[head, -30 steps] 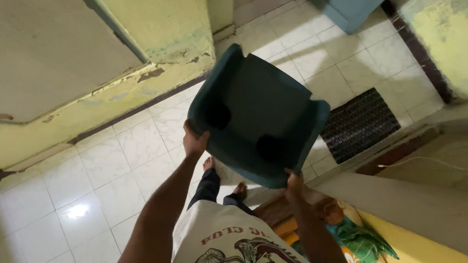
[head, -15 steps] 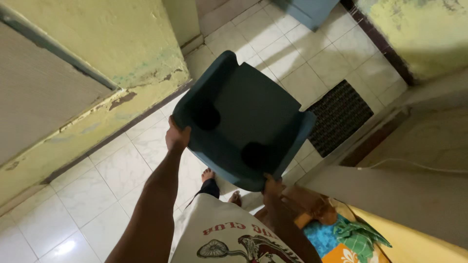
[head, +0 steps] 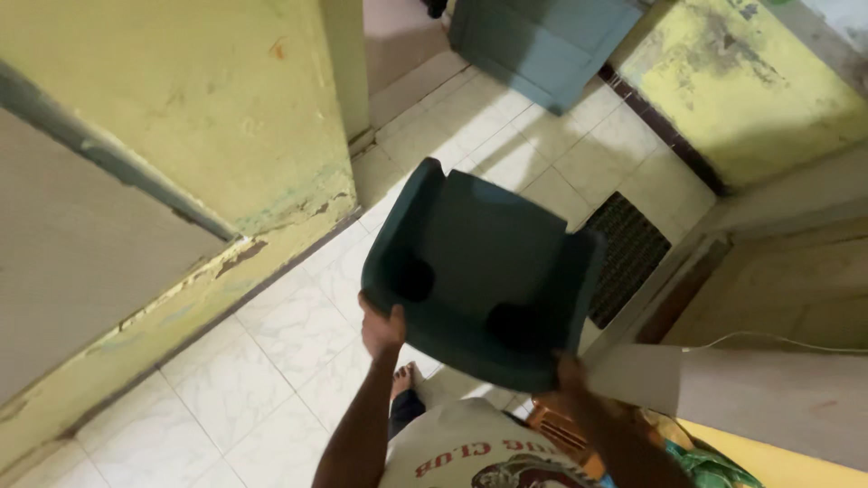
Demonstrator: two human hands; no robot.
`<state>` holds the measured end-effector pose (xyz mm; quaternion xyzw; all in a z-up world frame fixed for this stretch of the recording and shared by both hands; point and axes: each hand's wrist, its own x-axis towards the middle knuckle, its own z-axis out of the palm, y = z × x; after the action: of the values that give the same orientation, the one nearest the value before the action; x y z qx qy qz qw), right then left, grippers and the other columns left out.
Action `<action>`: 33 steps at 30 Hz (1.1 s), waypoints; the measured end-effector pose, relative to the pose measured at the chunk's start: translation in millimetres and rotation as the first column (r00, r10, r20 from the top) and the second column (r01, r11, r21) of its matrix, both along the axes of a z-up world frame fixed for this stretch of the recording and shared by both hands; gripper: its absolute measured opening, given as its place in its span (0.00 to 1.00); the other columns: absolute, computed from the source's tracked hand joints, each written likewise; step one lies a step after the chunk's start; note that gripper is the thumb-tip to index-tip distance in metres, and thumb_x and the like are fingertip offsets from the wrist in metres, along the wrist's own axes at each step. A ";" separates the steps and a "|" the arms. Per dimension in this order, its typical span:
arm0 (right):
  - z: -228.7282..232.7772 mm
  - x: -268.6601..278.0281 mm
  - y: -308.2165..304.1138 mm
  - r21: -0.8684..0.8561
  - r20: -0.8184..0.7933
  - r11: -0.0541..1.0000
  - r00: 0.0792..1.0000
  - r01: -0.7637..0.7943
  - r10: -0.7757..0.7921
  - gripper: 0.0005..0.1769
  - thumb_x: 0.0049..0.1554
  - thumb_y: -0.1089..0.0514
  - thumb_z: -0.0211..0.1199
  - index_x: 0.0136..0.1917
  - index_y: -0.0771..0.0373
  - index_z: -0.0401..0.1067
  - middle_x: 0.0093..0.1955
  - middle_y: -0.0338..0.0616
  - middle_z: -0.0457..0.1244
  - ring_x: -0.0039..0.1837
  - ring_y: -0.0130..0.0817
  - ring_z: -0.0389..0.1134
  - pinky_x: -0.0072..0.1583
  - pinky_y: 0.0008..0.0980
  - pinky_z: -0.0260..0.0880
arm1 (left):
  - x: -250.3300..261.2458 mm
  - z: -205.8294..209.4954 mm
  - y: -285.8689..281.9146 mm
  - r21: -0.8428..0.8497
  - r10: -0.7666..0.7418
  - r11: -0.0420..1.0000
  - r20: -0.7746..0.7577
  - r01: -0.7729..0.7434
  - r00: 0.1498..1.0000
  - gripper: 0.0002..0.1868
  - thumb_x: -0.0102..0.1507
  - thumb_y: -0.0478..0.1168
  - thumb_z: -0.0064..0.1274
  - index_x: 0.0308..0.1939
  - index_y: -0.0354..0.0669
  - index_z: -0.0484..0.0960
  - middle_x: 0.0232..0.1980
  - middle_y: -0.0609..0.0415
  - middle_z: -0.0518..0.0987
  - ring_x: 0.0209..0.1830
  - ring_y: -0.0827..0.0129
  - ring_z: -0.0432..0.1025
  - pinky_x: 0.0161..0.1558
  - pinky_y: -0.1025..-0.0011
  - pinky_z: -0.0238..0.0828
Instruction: The person carries a blue plastic chair by hand from a tiled room into an adjacent room and places it on the floor. The chair is held with both hands and moved across the threshold without using any tools.
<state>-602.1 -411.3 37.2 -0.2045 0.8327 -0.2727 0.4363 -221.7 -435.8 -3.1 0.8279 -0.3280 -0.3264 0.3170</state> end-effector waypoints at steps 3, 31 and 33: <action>22.2 -17.5 -42.3 -0.077 -0.080 0.990 0.991 -0.117 0.111 0.34 0.56 0.49 0.64 0.72 0.62 0.66 0.64 0.54 0.64 0.62 0.52 0.65 0.59 0.48 0.65 | -10.0 6.4 2.6 0.018 0.094 0.996 -0.074 -0.093 0.993 0.53 0.58 0.54 0.57 0.78 0.37 0.47 0.54 0.28 0.80 0.55 0.33 0.74 0.57 0.47 0.70; -14.0 -243.0 -317.6 0.315 -0.087 0.853 0.883 -0.415 0.462 0.29 0.64 0.44 0.62 0.62 0.75 0.75 0.58 0.65 0.66 0.54 0.63 0.70 0.49 0.57 0.66 | -273.0 53.1 -90.2 0.079 0.288 0.956 -0.076 -0.282 0.955 0.54 0.62 0.56 0.53 0.78 0.34 0.36 0.61 0.23 0.74 0.62 0.29 0.68 0.63 0.48 0.62; -21.7 -260.6 -311.2 0.254 -0.072 0.888 0.908 -0.384 0.413 0.27 0.58 0.50 0.67 0.64 0.69 0.70 0.57 0.56 0.65 0.53 0.53 0.67 0.50 0.54 0.67 | -289.8 50.6 -86.9 0.087 0.276 0.959 -0.066 -0.270 0.959 0.54 0.63 0.56 0.52 0.78 0.34 0.36 0.62 0.22 0.73 0.62 0.29 0.69 0.64 0.48 0.62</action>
<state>-862.7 -722.5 15.5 -0.3347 0.8247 -0.0638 0.4514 -511.5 -522.7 47.4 0.8636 -0.1852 -0.3237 0.3392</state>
